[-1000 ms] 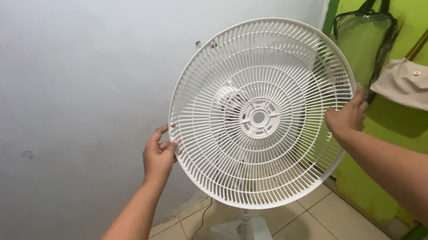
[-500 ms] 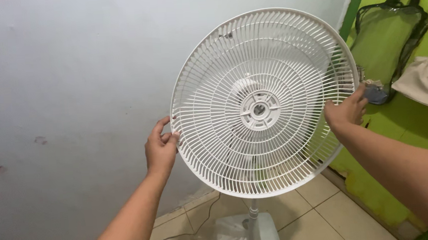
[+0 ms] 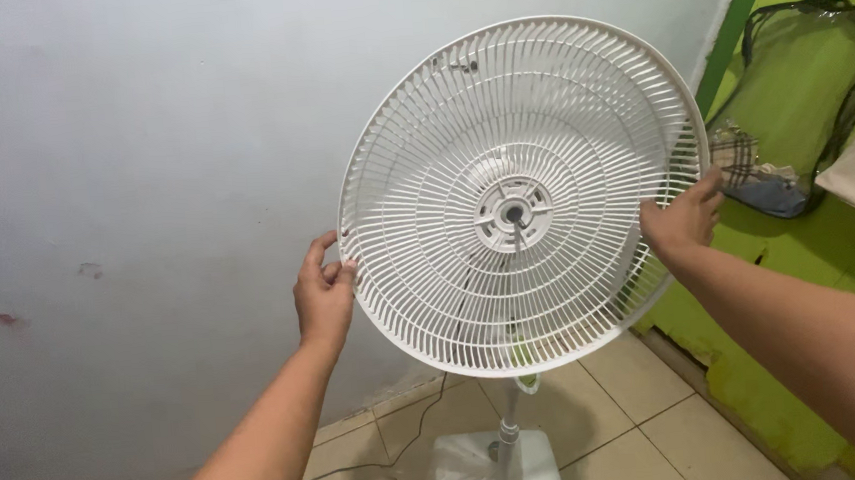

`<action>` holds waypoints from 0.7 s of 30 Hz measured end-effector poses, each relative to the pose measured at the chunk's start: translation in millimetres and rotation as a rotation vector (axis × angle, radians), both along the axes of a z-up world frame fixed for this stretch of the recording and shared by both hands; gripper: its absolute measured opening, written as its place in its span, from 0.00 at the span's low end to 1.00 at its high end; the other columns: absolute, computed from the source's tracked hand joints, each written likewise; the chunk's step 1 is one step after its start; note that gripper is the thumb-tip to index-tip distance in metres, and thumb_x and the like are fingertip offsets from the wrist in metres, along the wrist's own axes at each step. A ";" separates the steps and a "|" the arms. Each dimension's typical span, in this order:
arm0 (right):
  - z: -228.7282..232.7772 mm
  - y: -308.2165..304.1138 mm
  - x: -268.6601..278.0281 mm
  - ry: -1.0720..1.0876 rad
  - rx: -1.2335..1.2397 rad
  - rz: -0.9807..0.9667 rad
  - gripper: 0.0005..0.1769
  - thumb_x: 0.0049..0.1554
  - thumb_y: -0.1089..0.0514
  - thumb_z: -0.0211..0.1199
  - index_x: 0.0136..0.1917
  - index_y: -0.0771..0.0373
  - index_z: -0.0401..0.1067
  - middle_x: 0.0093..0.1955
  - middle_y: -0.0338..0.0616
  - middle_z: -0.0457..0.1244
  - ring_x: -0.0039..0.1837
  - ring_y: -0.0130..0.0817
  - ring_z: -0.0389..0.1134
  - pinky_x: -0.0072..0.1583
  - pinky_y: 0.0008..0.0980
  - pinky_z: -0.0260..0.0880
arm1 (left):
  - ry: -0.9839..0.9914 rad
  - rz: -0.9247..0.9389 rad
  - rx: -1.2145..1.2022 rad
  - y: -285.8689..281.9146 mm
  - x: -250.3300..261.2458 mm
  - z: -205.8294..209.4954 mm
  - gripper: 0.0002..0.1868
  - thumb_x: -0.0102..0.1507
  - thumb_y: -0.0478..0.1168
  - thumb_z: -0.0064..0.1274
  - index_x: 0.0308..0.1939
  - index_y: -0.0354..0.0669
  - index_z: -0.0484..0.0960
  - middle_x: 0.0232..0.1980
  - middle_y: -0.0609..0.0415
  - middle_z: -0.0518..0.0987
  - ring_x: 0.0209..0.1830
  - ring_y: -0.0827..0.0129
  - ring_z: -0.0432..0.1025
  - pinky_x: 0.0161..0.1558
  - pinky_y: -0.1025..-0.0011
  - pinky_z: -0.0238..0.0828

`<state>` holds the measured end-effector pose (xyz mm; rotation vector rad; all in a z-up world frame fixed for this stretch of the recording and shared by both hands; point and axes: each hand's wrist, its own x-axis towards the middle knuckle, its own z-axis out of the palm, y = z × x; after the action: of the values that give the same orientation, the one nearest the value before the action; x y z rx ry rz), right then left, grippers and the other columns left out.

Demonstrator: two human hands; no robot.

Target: The person attaches the front grill to a standing fan, aligns it with the motor housing, and secures it by tightening the central knob. The person then picks up a green fan blade and positions it for installation.

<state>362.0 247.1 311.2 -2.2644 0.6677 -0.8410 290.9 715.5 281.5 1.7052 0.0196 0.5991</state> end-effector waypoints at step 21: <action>2.4 -6.6 32.3 -0.061 -0.020 -0.070 0.56 0.58 0.53 0.66 0.84 0.58 0.28 0.82 0.66 0.37 0.81 0.66 0.43 0.76 0.63 0.45 | 0.031 -0.029 -0.081 -22.1 14.0 -12.4 0.26 0.64 0.33 0.51 0.68 0.47 0.72 0.43 0.48 0.87 0.37 0.71 0.79 0.41 0.73 0.73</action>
<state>394.3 240.6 313.6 -2.2349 0.7174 -0.9505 305.0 693.3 269.0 1.6333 0.0409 0.5439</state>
